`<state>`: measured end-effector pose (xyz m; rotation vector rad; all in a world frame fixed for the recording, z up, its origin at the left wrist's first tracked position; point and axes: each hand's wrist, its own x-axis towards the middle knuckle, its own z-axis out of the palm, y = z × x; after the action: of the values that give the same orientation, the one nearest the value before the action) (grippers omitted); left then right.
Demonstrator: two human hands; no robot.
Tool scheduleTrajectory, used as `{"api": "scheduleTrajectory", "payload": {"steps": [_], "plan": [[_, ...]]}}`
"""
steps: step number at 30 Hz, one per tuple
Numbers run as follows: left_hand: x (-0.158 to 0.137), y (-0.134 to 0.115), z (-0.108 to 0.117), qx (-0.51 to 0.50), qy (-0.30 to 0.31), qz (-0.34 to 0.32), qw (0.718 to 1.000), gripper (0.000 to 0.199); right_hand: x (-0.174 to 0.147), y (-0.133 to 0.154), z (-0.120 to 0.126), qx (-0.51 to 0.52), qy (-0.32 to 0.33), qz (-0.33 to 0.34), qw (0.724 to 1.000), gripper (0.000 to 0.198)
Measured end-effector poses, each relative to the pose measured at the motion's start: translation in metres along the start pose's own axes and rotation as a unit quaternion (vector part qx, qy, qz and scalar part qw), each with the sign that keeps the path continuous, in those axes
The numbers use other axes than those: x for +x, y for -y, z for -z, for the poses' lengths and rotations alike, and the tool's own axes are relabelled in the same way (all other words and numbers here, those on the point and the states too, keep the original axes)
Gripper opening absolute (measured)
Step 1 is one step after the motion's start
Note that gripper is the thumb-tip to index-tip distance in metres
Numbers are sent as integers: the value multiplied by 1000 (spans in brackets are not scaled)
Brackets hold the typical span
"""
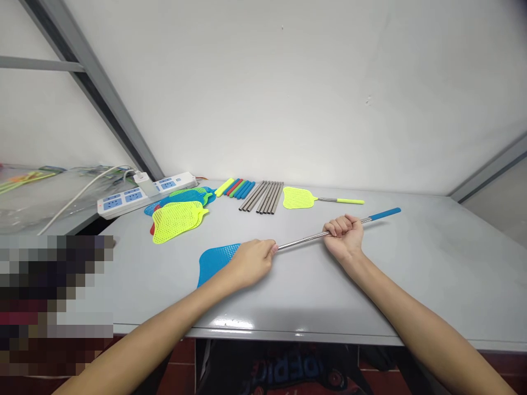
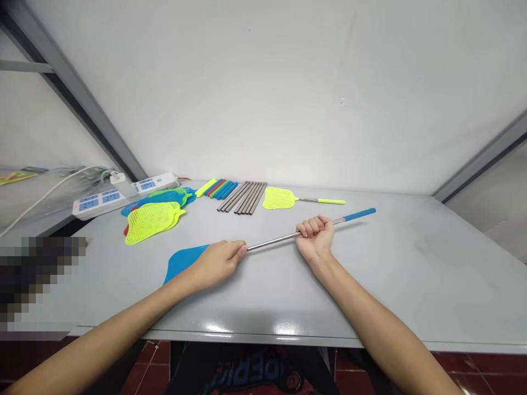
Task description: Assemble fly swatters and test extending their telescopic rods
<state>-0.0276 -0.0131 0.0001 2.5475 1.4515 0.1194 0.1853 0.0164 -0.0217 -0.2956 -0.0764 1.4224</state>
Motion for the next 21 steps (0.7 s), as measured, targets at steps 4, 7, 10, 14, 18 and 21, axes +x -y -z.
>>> {"api": "scheduleTrajectory", "payload": {"steps": [4,7,10,14,18,21], "plan": [[1,3,-2,7,-1,-3,1000,36,-4,-6,1,-15,-6,-4,1000,35],[2,3,-3,11,-7,-8,1000,36,-5,-7,1,-21,-1,-15,1000,35],[3,-1,-6,16,-19,-13,1000,37,-1,-2,-2,-31,26,-24,999,34],[4,-7,-10,22,-36,-11,999,39,6,6,-4,-40,52,-39,997,33],[4,-5,-8,13,-40,-3,999,40,9,7,-2,-41,59,-63,995,31],[5,-1,-5,6,-48,-2,999,39,9,6,0,-37,65,-76,994,30]]}}
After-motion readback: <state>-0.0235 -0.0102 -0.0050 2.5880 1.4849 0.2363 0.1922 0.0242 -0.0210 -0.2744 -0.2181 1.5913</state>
